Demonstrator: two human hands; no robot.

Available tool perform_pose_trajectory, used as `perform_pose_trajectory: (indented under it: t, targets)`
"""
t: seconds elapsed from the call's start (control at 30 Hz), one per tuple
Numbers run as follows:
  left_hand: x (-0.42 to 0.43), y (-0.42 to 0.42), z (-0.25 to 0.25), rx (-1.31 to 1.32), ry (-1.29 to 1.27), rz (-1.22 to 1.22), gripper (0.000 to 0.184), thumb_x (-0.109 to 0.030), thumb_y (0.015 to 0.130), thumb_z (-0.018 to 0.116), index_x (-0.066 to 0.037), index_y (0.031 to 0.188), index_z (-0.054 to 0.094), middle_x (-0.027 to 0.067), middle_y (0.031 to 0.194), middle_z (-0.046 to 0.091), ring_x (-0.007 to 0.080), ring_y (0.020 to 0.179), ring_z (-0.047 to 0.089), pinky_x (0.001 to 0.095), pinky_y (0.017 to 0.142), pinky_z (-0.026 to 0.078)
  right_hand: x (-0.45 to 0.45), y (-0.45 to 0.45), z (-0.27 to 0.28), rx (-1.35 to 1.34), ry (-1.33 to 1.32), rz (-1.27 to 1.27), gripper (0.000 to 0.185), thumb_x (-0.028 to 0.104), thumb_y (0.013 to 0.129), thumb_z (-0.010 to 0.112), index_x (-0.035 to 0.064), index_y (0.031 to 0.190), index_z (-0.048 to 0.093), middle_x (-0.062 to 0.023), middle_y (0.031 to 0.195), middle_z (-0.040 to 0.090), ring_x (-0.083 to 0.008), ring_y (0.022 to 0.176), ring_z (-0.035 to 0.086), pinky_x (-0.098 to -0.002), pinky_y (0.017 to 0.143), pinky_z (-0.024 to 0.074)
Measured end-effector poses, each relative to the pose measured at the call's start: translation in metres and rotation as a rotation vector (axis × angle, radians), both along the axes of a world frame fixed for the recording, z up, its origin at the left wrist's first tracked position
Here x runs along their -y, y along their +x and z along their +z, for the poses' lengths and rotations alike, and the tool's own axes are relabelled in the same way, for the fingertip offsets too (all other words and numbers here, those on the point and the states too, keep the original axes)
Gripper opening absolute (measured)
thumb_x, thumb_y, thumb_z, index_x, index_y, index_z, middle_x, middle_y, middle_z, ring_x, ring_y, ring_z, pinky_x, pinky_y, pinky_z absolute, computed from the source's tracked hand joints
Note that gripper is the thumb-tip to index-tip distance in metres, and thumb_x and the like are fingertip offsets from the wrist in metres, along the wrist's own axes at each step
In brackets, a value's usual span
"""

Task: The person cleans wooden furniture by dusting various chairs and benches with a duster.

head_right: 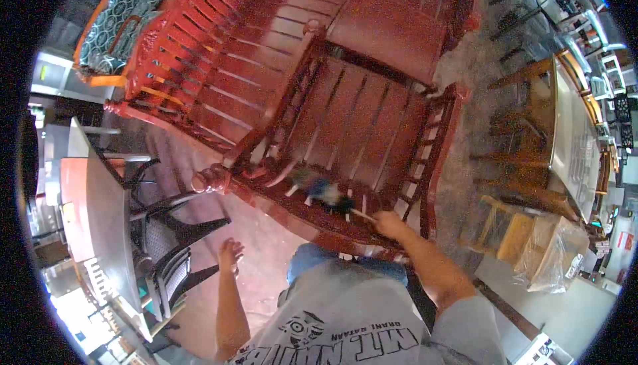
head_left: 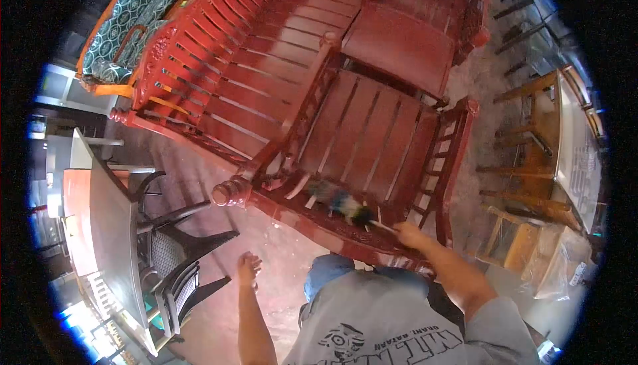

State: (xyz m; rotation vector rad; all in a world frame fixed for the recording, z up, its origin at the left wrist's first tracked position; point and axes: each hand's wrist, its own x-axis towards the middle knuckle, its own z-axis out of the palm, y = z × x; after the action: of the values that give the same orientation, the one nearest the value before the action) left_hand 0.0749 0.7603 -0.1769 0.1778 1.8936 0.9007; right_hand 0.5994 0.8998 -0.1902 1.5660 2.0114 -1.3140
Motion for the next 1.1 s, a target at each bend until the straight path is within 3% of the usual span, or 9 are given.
perform_pose_trajectory:
  t: [0.13,0.2,0.33,0.5,0.6,0.67,0.8,0.97,1.1]
  targets:
    - [0.046,-0.006,-0.073,0.262,-0.158,-0.018,0.036,-0.026,0.092,0.047,-0.007,0.122,0.049,0.0145,0.097,0.063,0.0276,0.082,0.065,0.0406,0.067,0.052,0.011,0.059,0.044,0.443,0.109,-0.102,0.028,0.023,0.089,0.051,0.0023,0.1,0.067,-0.0243,0.086,0.066,-0.0402,0.081,0.066,-0.0481,0.072,0.0527]
    - [0.042,0.013,-0.069,0.249,-0.396,0.0,0.034,-0.028,0.091,0.05,-0.012,0.12,0.052,0.0157,0.102,0.063,0.0293,0.086,0.065,0.0437,0.073,0.051,-0.006,0.019,0.1,0.177,0.16,-0.28,0.03,0.026,0.092,0.049,0.0038,0.107,0.064,-0.0234,0.088,0.065,-0.0396,0.083,0.065,-0.0493,0.075,0.0515]
    - [0.018,0.039,-0.05,0.199,-0.284,-0.005,0.035,-0.028,0.089,0.055,-0.012,0.12,0.053,0.0128,0.101,0.064,0.0259,0.085,0.065,0.0422,0.072,0.05,-0.031,-0.1,0.177,-0.55,0.281,-0.385,0.025,0.02,0.091,0.052,-0.0001,0.101,0.063,-0.0261,0.094,0.063,-0.0428,0.091,0.06,-0.0472,0.078,0.0487]
    - [-0.03,0.046,0.044,-0.025,-0.035,-0.08,0.036,-0.027,0.088,0.058,-0.007,0.118,0.053,0.0077,0.092,0.064,0.0172,0.079,0.063,0.0307,0.066,0.048,-0.097,-0.156,0.142,-0.161,0.209,-0.163,0.027,0.021,0.091,0.054,0.0035,0.111,0.062,-0.0254,0.097,0.062,-0.0454,0.093,0.058,-0.0467,0.077,0.048]
    - [-0.018,0.03,0.086,-0.144,0.092,-0.059,0.038,-0.026,0.088,0.058,-0.006,0.119,0.053,0.0065,0.091,0.064,0.0156,0.078,0.063,0.028,0.065,0.047,-0.107,-0.173,0.163,-0.649,0.262,-0.253,0.023,0.022,0.091,0.05,0.0043,0.101,0.062,-0.0295,0.088,0.062,-0.0452,0.081,0.063,-0.051,0.074,0.0509]
    - [0.01,0.021,0.097,-0.18,0.123,0.031,0.038,-0.027,0.088,0.058,-0.006,0.12,0.052,0.0064,0.091,0.064,0.0154,0.078,0.063,0.0279,0.064,0.047,-0.112,-0.171,0.146,-0.642,0.328,-0.119,0.025,0.02,0.09,0.05,0.0037,0.103,0.063,-0.0279,0.092,0.062,-0.044,0.087,0.062,-0.05,0.076,0.05]
    - [0.094,0.028,0.073,-0.25,0.064,0.21,0.032,-0.027,0.091,0.056,-0.006,0.115,0.054,0.0089,0.087,0.063,0.0202,0.075,0.065,0.0318,0.059,0.05,-0.148,-0.168,0.122,-0.264,0.31,-0.054,0.026,0.021,0.091,0.048,0.003,0.102,0.064,-0.0258,0.095,0.062,-0.0445,0.092,0.058,-0.0533,0.078,0.0453]
    - [0.162,0.04,0.03,-0.119,-0.189,0.525,0.024,-0.018,0.088,0.053,-0.005,0.108,0.056,0.0108,0.085,0.063,0.0229,0.071,0.065,0.0331,0.055,0.05,-0.108,-0.175,0.169,-0.539,0.457,0.05,0.022,0.019,0.093,0.049,0.0021,0.097,0.061,-0.0242,0.084,0.063,-0.0468,0.081,0.059,-0.053,0.069,0.0458]
    - [0.117,0.03,0.024,-0.13,0.067,0.504,0.027,-0.017,0.088,0.054,-0.001,0.109,0.058,0.0118,0.086,0.066,0.0198,0.069,0.065,0.028,0.053,0.049,-0.118,-0.187,0.152,-0.344,0.485,-0.036,0.019,0.021,0.093,0.051,0.0028,0.094,0.058,-0.0256,0.081,0.06,-0.0461,0.081,0.058,-0.0514,0.066,0.0444]
